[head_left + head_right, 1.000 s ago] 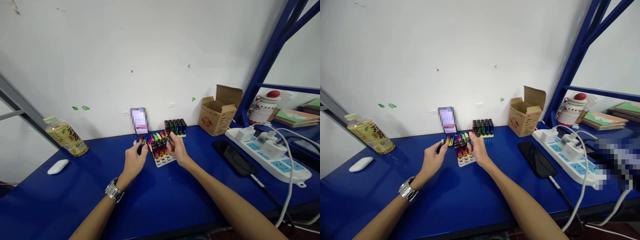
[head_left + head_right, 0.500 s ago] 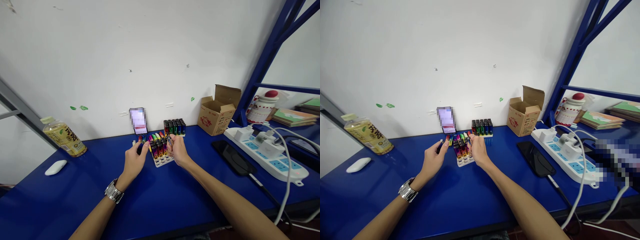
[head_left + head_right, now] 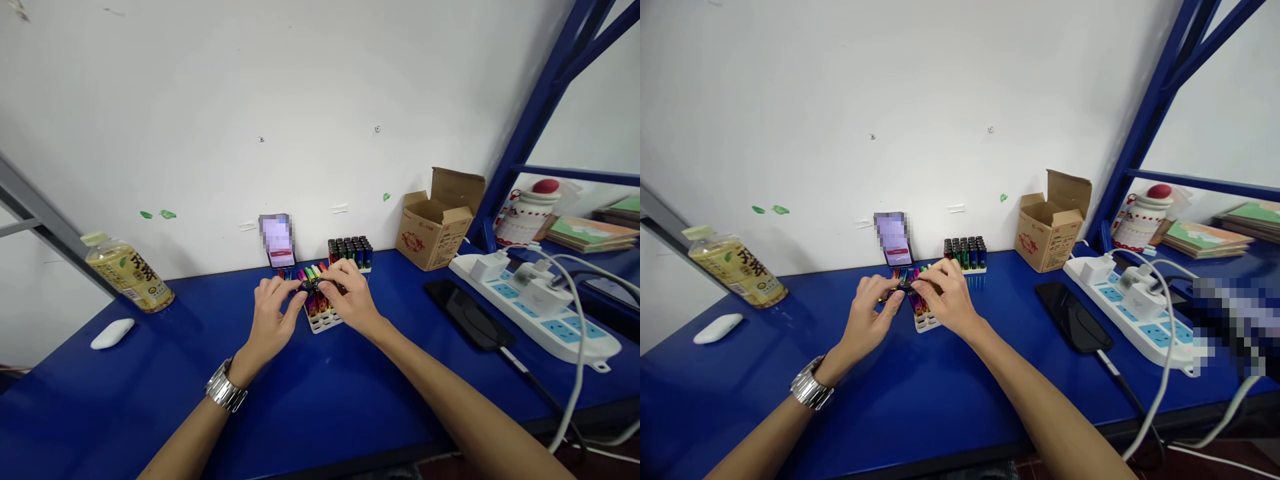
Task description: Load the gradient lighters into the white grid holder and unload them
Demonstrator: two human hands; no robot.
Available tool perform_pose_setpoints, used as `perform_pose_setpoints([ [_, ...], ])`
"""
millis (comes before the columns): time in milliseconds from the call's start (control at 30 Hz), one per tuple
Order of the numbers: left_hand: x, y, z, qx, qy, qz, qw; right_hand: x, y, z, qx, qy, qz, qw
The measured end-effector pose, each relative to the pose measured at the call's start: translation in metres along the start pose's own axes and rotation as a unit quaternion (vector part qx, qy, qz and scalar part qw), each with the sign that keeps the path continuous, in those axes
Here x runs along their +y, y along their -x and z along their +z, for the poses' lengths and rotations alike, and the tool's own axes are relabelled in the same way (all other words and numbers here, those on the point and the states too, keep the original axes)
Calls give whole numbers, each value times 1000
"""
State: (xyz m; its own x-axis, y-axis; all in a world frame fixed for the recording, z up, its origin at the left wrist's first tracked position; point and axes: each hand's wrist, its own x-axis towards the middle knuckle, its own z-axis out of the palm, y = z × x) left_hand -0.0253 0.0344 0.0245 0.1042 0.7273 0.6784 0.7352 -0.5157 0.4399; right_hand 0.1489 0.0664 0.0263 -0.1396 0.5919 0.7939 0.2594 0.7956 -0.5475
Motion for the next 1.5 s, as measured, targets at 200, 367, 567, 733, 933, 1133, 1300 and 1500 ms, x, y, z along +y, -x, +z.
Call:
perform_pose_setpoints([
  [200, -2, 4, 4, -92, 61, -38, 993, 9, 2, -5, -60, 39, -13, 997],
  [367, -9, 8, 10, -163, 65, -34, 984, 21, 4, -14, -172, 98, -30, 980],
  [567, -12, 7, 10, -169, 35, 5, 985, 26, 1, -17, -192, 181, -58, 963],
  [733, -16, 5, 6, -164, -47, 67, 983, 20, -1, -18, -224, 179, -72, 955],
  [933, -12, 4, 4, -193, -129, 110, 966, 11, -4, -20, -284, 195, -57, 937],
  [1133, -12, 3, 0, -174, -115, 39, 977, 9, -2, -21, -260, 189, -26, 946],
  [1300, -29, -34, -2, -50, 103, -173, 978, 9, -2, -20, -224, 209, -21, 952],
  [1500, -64, -101, 2, 15, 248, -306, 919, 11, -1, -16, -206, 220, -50, 952],
])
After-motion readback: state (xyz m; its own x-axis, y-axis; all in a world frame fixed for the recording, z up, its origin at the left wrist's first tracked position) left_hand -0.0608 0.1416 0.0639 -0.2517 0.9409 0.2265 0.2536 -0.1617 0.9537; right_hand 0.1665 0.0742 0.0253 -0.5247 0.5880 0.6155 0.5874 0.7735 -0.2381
